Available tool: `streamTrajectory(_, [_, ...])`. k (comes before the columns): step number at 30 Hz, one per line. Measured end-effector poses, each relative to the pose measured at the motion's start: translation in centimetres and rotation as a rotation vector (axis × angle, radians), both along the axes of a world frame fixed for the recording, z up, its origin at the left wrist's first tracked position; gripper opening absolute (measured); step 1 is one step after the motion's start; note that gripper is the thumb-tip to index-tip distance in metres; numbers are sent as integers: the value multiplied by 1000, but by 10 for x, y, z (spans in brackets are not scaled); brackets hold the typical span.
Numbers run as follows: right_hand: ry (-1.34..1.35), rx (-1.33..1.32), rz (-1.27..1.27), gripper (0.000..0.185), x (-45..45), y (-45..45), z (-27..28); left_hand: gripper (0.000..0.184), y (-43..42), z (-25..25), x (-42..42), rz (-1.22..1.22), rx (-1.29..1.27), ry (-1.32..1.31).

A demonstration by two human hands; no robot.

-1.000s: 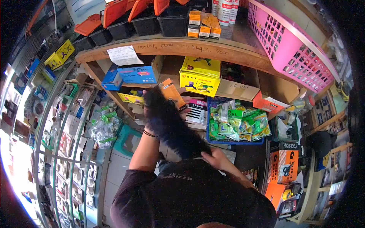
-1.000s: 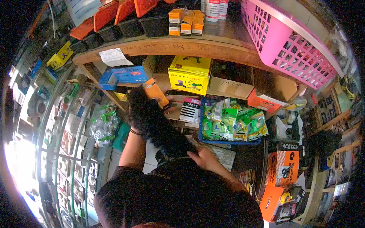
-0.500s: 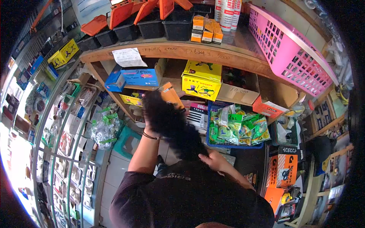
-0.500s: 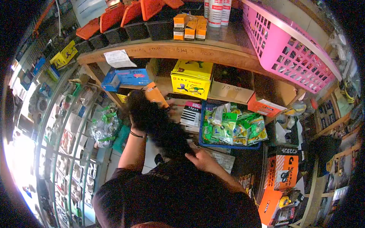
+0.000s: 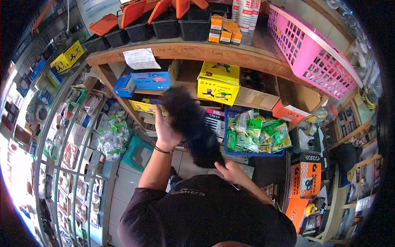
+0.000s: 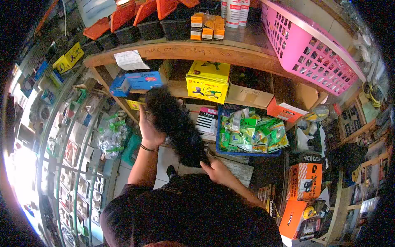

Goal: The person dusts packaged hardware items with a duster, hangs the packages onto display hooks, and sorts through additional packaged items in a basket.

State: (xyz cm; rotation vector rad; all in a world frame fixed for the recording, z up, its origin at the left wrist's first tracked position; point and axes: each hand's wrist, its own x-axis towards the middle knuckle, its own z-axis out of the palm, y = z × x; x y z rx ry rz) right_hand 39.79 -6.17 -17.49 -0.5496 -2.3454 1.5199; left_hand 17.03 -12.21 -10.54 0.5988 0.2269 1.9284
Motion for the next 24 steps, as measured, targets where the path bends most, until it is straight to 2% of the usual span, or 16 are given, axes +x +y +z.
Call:
streamTrajectory(1, [-4,-2,1,32,2,-1,0,71,-1,-4,-1,-31,71,77])
streamTrajectory(2, [-83,-11,-16,31,6,-1,3,68,-4,-6,-3,-8,-122,125])
streamTrajectory(3, [-158,-14,-32,31,7,0,7,68,-7,-6,-4,-6,-114,124])
streamTrajectory(5, [-101,-76,-104,28,6,-5,26,56,-13,2,-4,18,-75,-302])
streamTrajectory(7, [-379,-115,3,25,6,-4,33,54,-16,2,1,-78,13,-350])
streamTrajectory(8, [-64,61,37,27,8,-11,34,53,-13,3,8,-20,-48,-172])
streamTrajectory(10, [-106,55,-7,29,10,-9,28,53,-14,2,10,27,-83,70])
streamTrajectory(12, [-192,-133,-136,35,15,3,-7,56,-17,-12,-4,30,-44,46])
streamTrajectory(15, [-182,24,-57,36,13,-6,17,58,-22,8,8,143,-190,45])
streamTrajectory(17, [-233,75,42,37,14,-8,19,58,-18,-3,9,382,-341,883])
streamTrajectory(18, [-162,52,-21,37,14,-7,11,51,-16,-10,4,72,-84,103])
streamTrajectory(19, [-90,32,-85,37,13,-6,5,51,-20,-8,3,66,-87,103])
streamTrajectory(20, [-260,-176,-127,37,13,-5,3,54,-23,-4,2,100,-123,51])
streamTrajectory(21, [-261,-178,-132,37,14,-7,3,57,-25,0,4,135,-158,-1])
streamTrajectory(23, [-112,66,-55,34,11,-15,16,58,-22,1,8,220,-266,-23])
streamTrajectory(24, [-92,79,36,35,12,-13,3,58,-18,-7,3,82,-118,37])
